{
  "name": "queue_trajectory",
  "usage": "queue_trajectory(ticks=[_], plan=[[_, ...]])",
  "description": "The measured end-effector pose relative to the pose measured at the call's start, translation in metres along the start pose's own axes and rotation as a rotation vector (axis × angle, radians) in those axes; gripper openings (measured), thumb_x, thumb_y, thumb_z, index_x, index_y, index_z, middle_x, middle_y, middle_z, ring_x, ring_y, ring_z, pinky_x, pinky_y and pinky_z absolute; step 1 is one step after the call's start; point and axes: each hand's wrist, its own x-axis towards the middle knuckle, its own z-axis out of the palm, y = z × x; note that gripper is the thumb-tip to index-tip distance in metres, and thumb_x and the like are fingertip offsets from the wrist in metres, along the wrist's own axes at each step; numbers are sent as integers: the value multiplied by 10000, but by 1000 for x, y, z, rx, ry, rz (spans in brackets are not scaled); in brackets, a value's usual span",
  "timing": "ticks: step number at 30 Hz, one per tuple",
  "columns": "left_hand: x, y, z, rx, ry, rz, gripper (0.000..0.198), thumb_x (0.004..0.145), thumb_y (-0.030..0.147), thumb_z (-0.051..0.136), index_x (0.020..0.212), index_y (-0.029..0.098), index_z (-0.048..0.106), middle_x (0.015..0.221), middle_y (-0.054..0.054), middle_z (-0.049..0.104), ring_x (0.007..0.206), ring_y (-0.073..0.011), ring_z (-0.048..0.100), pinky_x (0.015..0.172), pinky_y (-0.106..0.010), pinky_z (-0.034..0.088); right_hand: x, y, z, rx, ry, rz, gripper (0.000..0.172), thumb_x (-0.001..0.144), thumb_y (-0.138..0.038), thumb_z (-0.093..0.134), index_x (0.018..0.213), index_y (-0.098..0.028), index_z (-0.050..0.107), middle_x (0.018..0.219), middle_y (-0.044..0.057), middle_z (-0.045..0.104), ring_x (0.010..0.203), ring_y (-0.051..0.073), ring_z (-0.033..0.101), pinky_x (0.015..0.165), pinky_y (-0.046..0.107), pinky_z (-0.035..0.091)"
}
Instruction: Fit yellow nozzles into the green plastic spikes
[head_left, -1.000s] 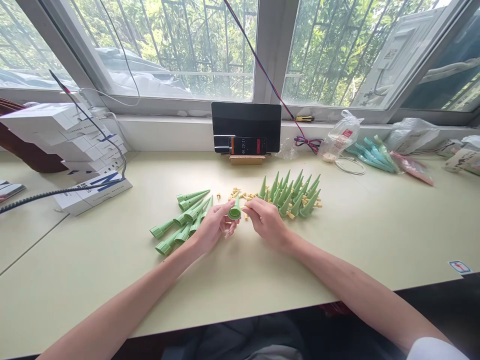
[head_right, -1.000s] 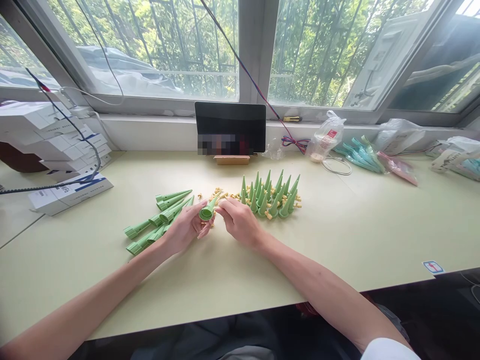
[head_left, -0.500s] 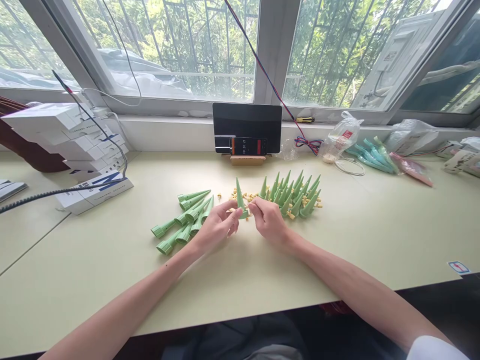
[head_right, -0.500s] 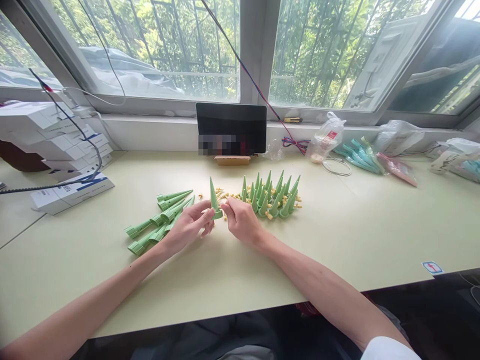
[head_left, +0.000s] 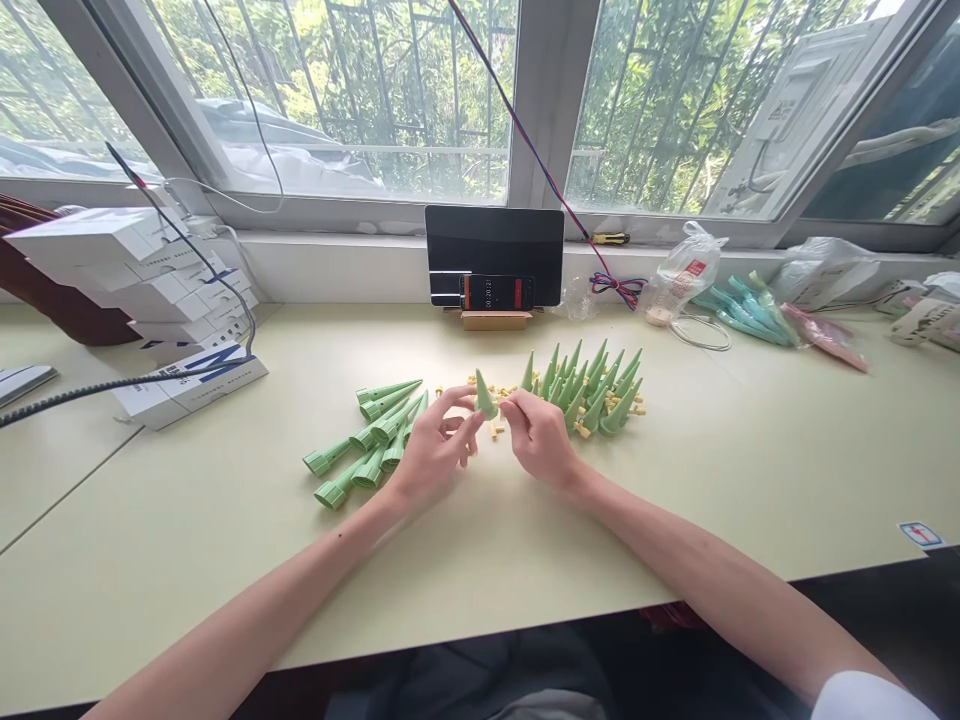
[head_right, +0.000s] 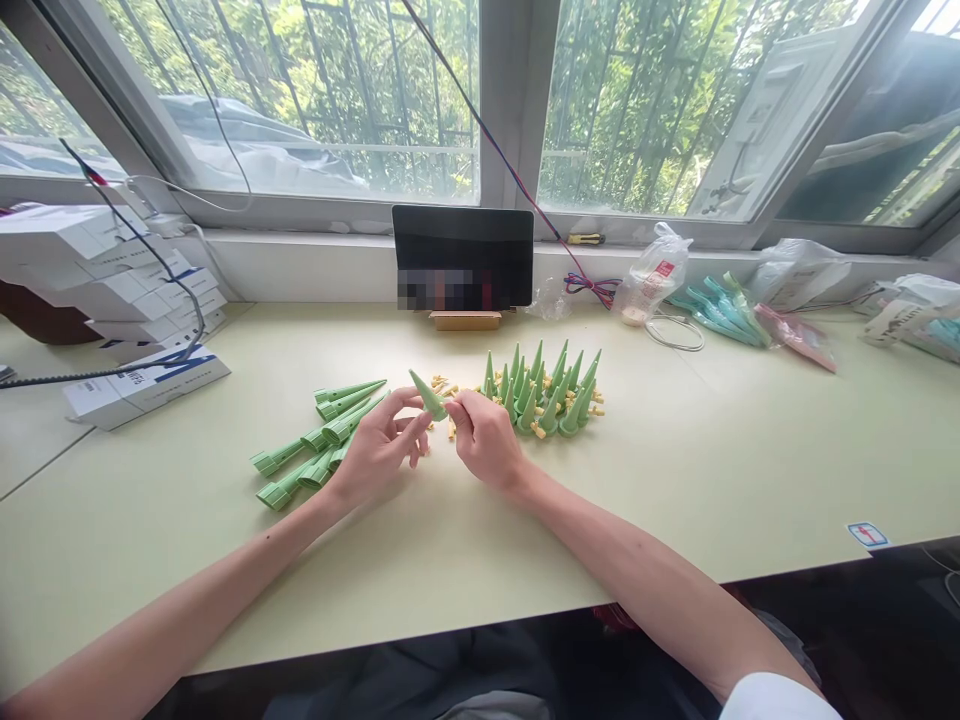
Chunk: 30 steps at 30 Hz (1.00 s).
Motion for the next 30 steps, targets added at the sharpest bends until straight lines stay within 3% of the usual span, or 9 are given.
queue_trajectory(ticks=[3,6,9,13,18,24,30], plan=[[2,1,-3,-67,26,-108,382,869,547,613,977,181,616,842,-22,604,479,-73,542,409,-210,452,0,0,-1,-6,28,5,345,1043,-373,382,745,-210,442,640,-18,455,565,122,403,549,251,335],[6,1,-5,-195,-35,-250,464,855,605,595,786,146,616,694,-5,572,390,-35,425,341,-177,309,0,3,0,-27,12,-44,325,1043,-340,392,752,-209,452,673,-6,480,594,128,420,575,255,347],[8,3,-6,-333,-101,-362,515,827,639,605,715,137,599,647,-6,544,394,-41,404,325,-171,226,-1,6,1,-60,-34,-93,309,1046,-321,389,768,-210,466,704,5,495,616,133,429,589,256,356],[8,7,-7,-388,-143,-422,507,831,625,613,697,136,584,634,-9,533,419,-48,405,337,-167,225,-1,7,0,-61,-72,-125,292,1048,-316,384,795,-210,483,732,13,502,635,139,442,593,253,365],[6,8,-7,-343,-195,-329,444,850,574,626,749,143,597,669,-16,586,428,-55,440,362,-183,309,-1,8,-1,-54,-72,-125,273,1045,-300,392,794,-217,462,727,7,492,626,139,435,591,254,360],[5,-2,-9,-250,-213,-250,407,887,570,580,824,167,572,567,22,554,410,-78,470,417,-205,387,-3,8,0,-55,-90,-65,316,1041,-329,389,744,-221,405,676,-9,463,581,129,402,561,255,341],[3,0,-7,-113,-141,-107,315,852,478,663,906,196,535,653,39,572,428,-74,489,433,-217,407,-1,5,-1,-17,-116,-26,347,1039,-333,362,710,-228,322,597,-39,400,505,109,336,502,253,296]])
